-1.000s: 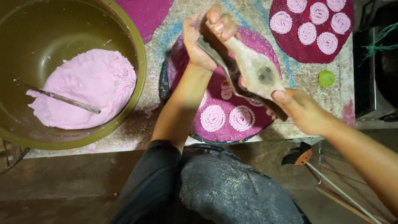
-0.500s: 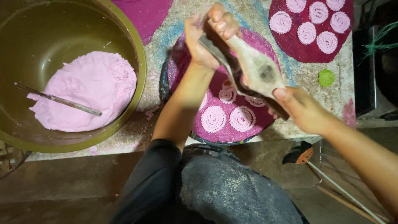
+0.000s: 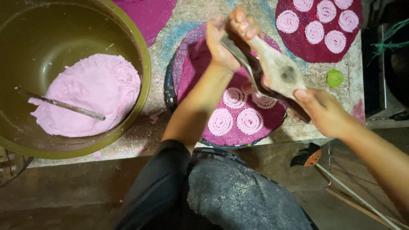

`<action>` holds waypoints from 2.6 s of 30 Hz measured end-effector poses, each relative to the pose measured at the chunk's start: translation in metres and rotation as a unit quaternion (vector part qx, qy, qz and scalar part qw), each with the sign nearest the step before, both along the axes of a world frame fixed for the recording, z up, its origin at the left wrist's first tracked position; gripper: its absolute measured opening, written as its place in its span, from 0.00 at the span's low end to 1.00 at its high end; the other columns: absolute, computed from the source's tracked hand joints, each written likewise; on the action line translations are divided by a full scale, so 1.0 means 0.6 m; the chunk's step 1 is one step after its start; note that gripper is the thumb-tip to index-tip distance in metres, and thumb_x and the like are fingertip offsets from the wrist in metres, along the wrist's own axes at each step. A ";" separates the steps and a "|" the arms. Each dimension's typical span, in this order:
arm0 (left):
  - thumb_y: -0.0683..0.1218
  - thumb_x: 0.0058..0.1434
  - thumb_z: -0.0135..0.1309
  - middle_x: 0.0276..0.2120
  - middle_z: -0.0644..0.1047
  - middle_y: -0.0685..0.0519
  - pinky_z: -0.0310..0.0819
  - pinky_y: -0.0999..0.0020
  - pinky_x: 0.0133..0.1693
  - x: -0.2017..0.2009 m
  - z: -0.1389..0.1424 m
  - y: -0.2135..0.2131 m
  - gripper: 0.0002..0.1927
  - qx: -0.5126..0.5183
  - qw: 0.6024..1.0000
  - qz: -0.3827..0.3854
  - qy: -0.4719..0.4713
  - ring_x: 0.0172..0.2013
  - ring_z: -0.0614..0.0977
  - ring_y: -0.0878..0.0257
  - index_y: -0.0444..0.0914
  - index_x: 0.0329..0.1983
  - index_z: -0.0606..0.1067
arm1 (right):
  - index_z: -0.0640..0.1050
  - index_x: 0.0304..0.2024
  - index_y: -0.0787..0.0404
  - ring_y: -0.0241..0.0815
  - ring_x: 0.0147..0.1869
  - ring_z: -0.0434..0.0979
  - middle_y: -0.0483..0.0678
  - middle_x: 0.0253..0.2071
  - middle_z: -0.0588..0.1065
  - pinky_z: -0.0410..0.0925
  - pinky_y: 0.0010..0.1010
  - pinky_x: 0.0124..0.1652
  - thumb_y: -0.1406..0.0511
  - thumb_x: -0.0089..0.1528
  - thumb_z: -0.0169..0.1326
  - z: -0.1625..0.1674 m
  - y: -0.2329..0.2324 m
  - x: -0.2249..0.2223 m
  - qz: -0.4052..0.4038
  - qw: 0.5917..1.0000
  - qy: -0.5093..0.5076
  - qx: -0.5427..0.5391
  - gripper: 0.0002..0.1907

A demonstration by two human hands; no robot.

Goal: The person sits at a workbench and uses a hand-held extruder press to pipe pink batter into rosette shapes onto round trays lined with paper cups. They reload the press with batter from a large bowl between rosettes and press the batter out onto the trays one at a time.

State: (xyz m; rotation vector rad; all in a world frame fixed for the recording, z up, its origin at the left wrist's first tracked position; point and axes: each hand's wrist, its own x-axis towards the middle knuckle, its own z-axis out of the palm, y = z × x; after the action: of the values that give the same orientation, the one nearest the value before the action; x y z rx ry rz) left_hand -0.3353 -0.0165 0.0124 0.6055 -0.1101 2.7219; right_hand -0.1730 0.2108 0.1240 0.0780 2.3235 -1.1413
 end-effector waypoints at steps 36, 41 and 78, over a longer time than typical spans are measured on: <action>0.37 0.62 0.57 0.38 0.81 0.52 0.76 0.70 0.38 0.121 -0.136 -0.004 0.20 -0.666 0.712 -0.068 0.212 0.39 0.82 0.65 0.31 0.57 0.69 | 0.78 0.42 0.67 0.37 0.36 0.73 0.47 0.35 0.77 0.66 0.29 0.37 0.40 0.69 0.39 -0.080 0.082 0.093 -0.127 0.987 0.029 -0.099 0.37; 0.40 0.61 0.58 0.33 0.84 0.52 0.77 0.70 0.35 0.119 -0.120 -0.009 0.18 -0.729 0.652 0.003 0.209 0.35 0.84 0.65 0.35 0.54 0.75 | 0.78 0.42 0.68 0.39 0.34 0.75 0.50 0.32 0.77 0.67 0.29 0.35 0.39 0.70 0.38 -0.120 0.077 0.081 -0.152 0.980 0.056 -0.120 0.38; 0.40 0.67 0.50 0.38 0.82 0.47 0.69 0.52 0.55 0.122 0.039 -0.348 0.10 -0.852 0.293 0.368 0.231 0.44 0.80 0.49 0.39 0.46 0.81 | 0.67 0.65 0.65 0.47 0.49 0.74 0.52 0.46 0.73 0.68 0.41 0.49 0.31 0.67 0.42 -0.148 0.043 0.238 -0.312 0.863 0.217 -0.332 0.48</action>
State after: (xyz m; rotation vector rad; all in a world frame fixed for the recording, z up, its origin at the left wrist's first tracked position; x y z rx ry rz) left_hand -0.2623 -0.2253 0.0358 0.5090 3.1334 1.1158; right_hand -0.0301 0.2367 0.0351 0.3692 2.1613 -2.4546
